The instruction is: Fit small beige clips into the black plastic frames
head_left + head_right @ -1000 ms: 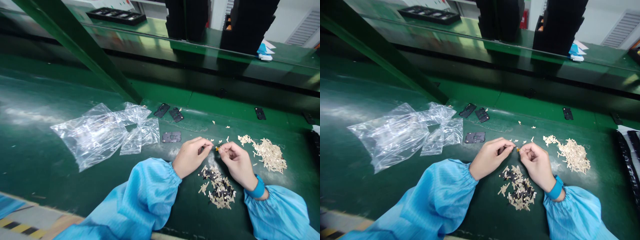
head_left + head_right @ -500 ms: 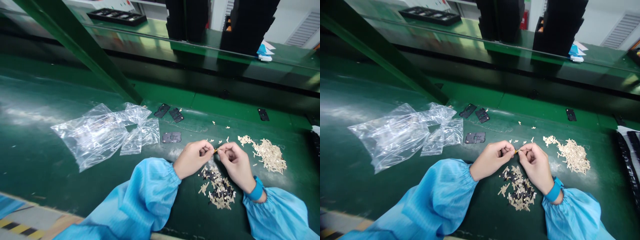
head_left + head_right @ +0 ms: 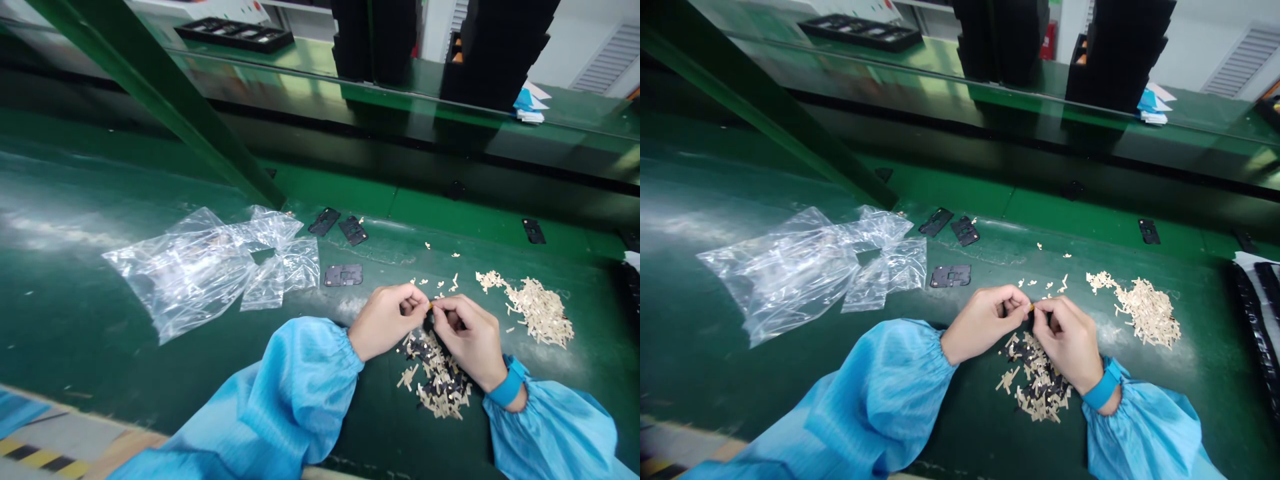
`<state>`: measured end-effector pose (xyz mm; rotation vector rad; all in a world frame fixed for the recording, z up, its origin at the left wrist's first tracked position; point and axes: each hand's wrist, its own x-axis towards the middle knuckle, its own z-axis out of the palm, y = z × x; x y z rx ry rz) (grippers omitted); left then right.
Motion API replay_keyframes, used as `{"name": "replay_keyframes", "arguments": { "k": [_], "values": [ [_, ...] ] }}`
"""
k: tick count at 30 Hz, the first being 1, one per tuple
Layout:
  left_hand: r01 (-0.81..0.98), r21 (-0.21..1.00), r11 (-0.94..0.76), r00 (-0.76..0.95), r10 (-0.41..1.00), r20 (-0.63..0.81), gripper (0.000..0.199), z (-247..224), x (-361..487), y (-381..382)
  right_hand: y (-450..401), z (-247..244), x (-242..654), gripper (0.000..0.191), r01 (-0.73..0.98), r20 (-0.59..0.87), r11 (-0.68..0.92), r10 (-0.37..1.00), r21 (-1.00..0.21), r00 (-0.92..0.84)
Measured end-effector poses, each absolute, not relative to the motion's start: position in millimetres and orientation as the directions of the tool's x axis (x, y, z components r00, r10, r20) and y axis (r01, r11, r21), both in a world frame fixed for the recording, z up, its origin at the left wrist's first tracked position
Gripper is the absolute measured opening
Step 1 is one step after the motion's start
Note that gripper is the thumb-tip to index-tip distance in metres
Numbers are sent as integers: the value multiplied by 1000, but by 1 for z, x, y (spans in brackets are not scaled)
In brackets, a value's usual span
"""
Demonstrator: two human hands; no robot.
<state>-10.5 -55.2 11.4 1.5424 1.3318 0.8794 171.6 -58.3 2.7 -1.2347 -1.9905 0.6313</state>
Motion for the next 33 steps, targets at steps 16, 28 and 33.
{"name": "replay_keyframes", "arguments": {
  "k": [16,28,33],
  "values": [
    [589,115,-800,485,464,741,9,7,-42,-46,-41,4,183,14,540,340,348,933,-766,-120],
    [521,124,-845,487,413,770,14,8,-47,-46,-41,19,178,39,230,-146,-41,875,-972,-462],
    [529,139,-837,461,421,781,15,7,-45,-46,-35,6,184,31,451,118,203,971,-869,-209]
  ]
}}
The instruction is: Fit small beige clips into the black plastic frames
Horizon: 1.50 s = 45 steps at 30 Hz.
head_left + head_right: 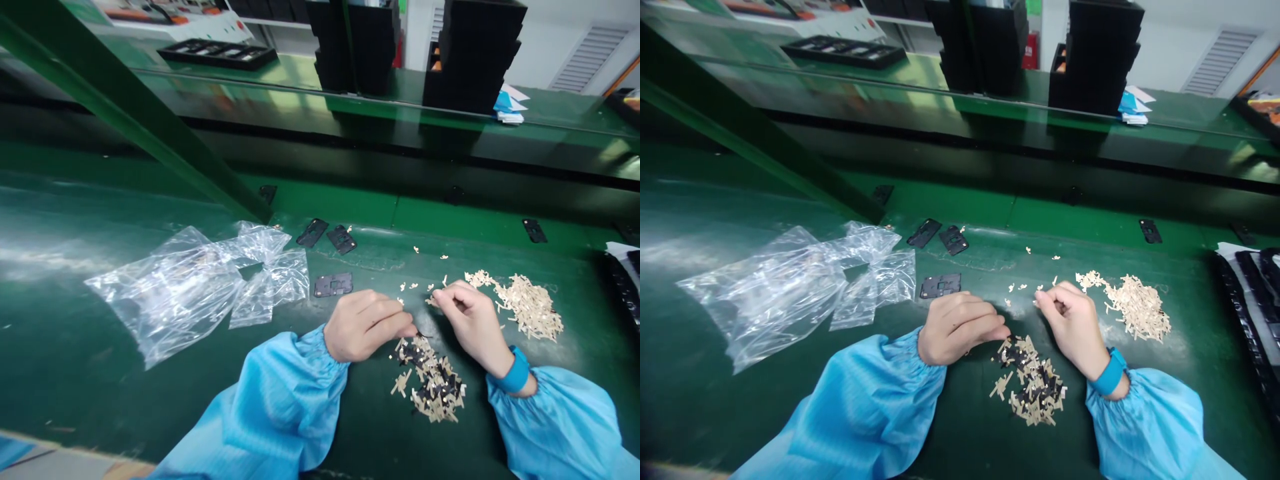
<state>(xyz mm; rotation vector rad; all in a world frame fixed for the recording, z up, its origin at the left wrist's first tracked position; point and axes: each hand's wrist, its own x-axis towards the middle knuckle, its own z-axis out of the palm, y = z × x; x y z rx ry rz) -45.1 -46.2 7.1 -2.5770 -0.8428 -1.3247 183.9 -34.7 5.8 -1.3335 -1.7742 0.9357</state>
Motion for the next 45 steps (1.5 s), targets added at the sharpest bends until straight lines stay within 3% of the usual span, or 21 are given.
{"name": "replay_keyframes", "arguments": {
  "k": [3,7,10,13,16,21,25,28,31,33,38,45],
  "values": [
    [529,158,-834,455,436,776,16,7,-46,-47,-36,3,185,13,497,206,269,962,-825,-180],
    [534,138,-834,460,424,780,17,5,-48,-47,-40,14,182,23,448,112,211,965,-869,-238],
    [532,122,-838,463,408,787,19,6,-48,-47,-42,26,180,28,281,-117,0,909,-960,-400],
    [521,117,-846,461,394,795,18,8,-46,-47,-43,32,180,34,108,-325,-329,725,-938,-607],
    [514,95,-852,469,372,801,14,11,-45,-47,-45,31,180,35,15,-376,-496,637,-868,-673],
    [519,79,-851,477,365,800,13,11,-44,-47,-48,27,180,33,-21,-391,-558,608,-830,-691],
    [531,111,-840,470,401,786,13,5,-44,-46,-44,26,181,34,-47,-375,-539,642,-841,-669],
    [595,218,-773,409,525,747,13,3,-42,-37,-39,21,180,38,-63,-352,-455,763,-888,-542],
    [668,365,-648,337,701,628,12,9,-36,-11,-36,10,178,43,-64,-297,-352,861,-934,-413],
    [707,402,-581,345,780,522,16,15,-26,16,-36,0,178,46,-98,-207,-254,917,-962,-342],
    [842,270,-467,433,884,175,24,26,36,101,-39,-19,179,53,-149,28,17,997,-989,-71],
    [891,194,-411,392,911,126,36,21,137,182,-37,-25,177,60,-153,36,50,995,-987,91]
  ]
}}
